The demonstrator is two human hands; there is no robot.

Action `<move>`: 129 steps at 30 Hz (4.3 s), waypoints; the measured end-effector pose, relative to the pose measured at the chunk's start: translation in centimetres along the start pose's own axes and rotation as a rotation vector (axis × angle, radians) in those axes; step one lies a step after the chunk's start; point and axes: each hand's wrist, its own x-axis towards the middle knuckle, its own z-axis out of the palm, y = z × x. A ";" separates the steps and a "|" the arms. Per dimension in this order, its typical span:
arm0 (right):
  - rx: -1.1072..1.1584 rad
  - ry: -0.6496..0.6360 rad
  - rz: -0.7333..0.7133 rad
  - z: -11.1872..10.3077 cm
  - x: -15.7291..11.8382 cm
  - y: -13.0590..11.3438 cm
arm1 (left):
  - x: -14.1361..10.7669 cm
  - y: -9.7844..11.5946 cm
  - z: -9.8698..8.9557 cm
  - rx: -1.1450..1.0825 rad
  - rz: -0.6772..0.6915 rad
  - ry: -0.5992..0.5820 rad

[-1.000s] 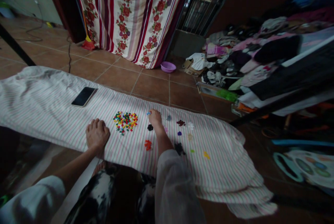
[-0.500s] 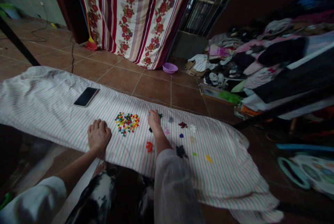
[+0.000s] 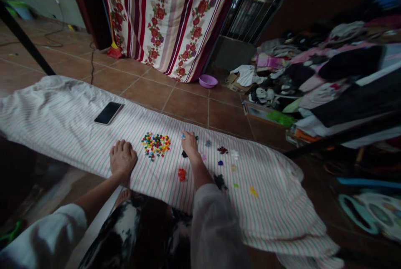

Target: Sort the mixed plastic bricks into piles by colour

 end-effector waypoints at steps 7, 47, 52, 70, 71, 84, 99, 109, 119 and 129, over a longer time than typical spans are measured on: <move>0.117 -0.037 -0.213 -0.5 -2.8 -3.1 | 0.0 0.0 0.1 0.003 -0.001 -0.003; 0.289 -0.080 -0.306 1.8 -3.3 -5.9 | 0.0 -0.1 0.2 0.021 0.020 0.031; 0.283 -0.006 -0.206 1.4 -2.6 -3.9 | -0.1 -0.1 0.1 0.011 0.016 0.024; -0.075 0.050 0.091 -1.1 0.9 0.5 | 0.0 0.1 -0.2 0.001 0.008 0.018; -0.076 0.047 0.094 -1.0 1.0 0.6 | 0.0 0.1 -0.1 0.005 0.007 0.019; -0.002 0.020 0.035 -0.4 0.7 0.8 | 0.0 0.2 -0.3 0.002 0.008 0.011; 0.257 -0.019 -0.288 1.1 -5.9 -5.4 | -0.1 -0.3 0.5 0.013 0.009 0.024; 0.090 -0.191 -0.317 2.1 -9.4 -9.5 | 0.0 -0.2 0.4 0.016 0.008 0.034; 0.034 -0.144 -0.296 2.6 -10.0 -9.9 | -0.1 -0.2 0.3 -0.011 -0.002 0.017; -0.027 -0.140 -0.266 2.8 -10.1 -10.7 | 0.0 -0.1 0.2 0.018 -0.001 0.016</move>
